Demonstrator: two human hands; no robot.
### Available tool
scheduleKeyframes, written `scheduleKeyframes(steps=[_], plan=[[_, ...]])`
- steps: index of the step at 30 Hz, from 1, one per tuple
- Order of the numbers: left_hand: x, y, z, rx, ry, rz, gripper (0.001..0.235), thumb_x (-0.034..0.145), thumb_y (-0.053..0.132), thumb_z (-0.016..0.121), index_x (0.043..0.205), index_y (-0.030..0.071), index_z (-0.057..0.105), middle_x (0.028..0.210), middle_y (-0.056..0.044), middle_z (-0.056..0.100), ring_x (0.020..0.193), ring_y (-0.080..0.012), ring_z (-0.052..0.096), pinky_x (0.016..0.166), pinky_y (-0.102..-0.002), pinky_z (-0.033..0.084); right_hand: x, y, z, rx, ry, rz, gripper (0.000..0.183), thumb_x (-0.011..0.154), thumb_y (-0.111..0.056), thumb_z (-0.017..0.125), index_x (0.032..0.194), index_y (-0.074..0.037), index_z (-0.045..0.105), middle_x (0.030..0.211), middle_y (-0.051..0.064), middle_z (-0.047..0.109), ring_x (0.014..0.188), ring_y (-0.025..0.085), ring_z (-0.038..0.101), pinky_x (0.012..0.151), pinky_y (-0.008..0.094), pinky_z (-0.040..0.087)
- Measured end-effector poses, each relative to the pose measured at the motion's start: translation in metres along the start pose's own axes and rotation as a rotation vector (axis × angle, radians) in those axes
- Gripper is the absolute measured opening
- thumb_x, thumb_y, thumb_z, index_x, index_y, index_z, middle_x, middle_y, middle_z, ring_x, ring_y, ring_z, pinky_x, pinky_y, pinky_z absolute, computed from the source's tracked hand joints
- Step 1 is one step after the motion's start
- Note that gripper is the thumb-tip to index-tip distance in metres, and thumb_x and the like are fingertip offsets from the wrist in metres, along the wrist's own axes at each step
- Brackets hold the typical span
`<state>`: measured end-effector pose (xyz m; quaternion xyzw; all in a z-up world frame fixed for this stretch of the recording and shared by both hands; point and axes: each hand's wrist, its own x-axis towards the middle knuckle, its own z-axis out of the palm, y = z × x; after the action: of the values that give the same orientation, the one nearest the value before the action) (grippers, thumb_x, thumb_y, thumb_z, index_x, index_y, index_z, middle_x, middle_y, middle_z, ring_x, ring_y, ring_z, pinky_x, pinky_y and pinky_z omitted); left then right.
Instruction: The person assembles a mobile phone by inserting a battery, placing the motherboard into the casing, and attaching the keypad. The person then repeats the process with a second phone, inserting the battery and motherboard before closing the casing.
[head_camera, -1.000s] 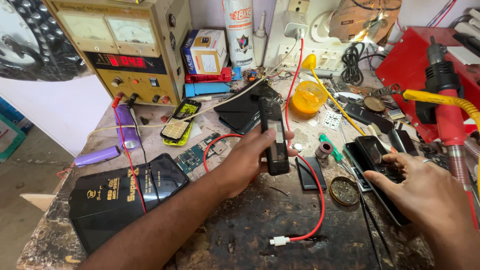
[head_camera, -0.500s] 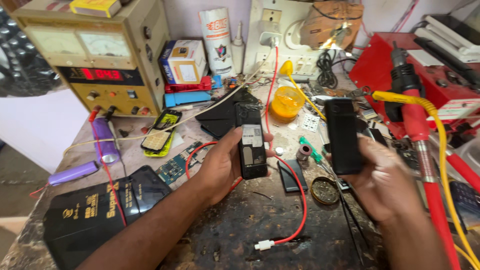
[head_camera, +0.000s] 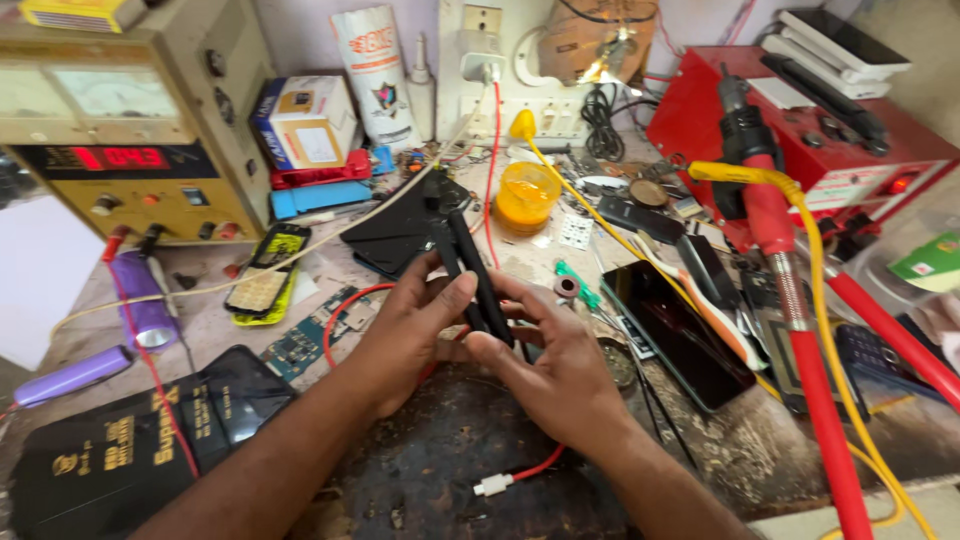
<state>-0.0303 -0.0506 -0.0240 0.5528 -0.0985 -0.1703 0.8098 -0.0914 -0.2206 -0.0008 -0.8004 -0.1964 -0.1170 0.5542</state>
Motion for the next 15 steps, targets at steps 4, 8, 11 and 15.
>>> scheduleKeyframes(steps=[4,8,11,15], plan=[[-0.001,0.002,0.006,0.045,0.091,-0.007,0.068,0.086,0.032,0.072,0.144,0.017,0.041,0.128,-0.009,0.066,0.108,-0.0228,0.069,0.074,-0.039,0.064,-0.002,-0.004,-0.004,-0.048,0.005,0.174,0.069,0.082,-0.023,0.080,0.143,-0.007,0.052,0.112,0.006,0.074,0.099,0.011,0.074,0.079,0.025,0.063],[-0.005,0.006,0.012,0.026,0.077,0.054,0.060,0.082,0.025,0.075,0.135,0.014,0.049,0.126,-0.008,0.066,0.104,-0.0204,0.072,0.070,-0.041,0.067,-0.003,-0.001,-0.006,0.256,0.002,0.345,0.062,0.090,-0.023,0.073,0.147,-0.009,0.053,0.111,0.007,0.073,0.093,0.011,0.069,0.076,0.027,0.059],[-0.007,0.012,0.009,0.024,0.065,0.086,0.056,0.082,0.021,0.076,0.131,0.013,0.051,0.121,-0.007,0.067,0.101,-0.0189,0.072,0.069,-0.041,0.068,0.002,0.004,-0.010,0.629,-0.026,0.406,0.053,0.095,-0.023,0.066,0.145,-0.005,0.056,0.116,0.007,0.070,0.096,0.011,0.068,0.080,0.027,0.059],[-0.007,0.013,0.005,0.083,0.069,0.115,0.054,0.084,0.021,0.078,0.131,0.013,0.053,0.113,-0.008,0.072,0.092,-0.0180,0.073,0.063,-0.037,0.064,0.004,0.008,-0.019,0.669,0.018,0.433,0.053,0.093,-0.013,0.067,0.142,-0.007,0.051,0.113,0.009,0.069,0.095,0.012,0.068,0.080,0.027,0.058]])
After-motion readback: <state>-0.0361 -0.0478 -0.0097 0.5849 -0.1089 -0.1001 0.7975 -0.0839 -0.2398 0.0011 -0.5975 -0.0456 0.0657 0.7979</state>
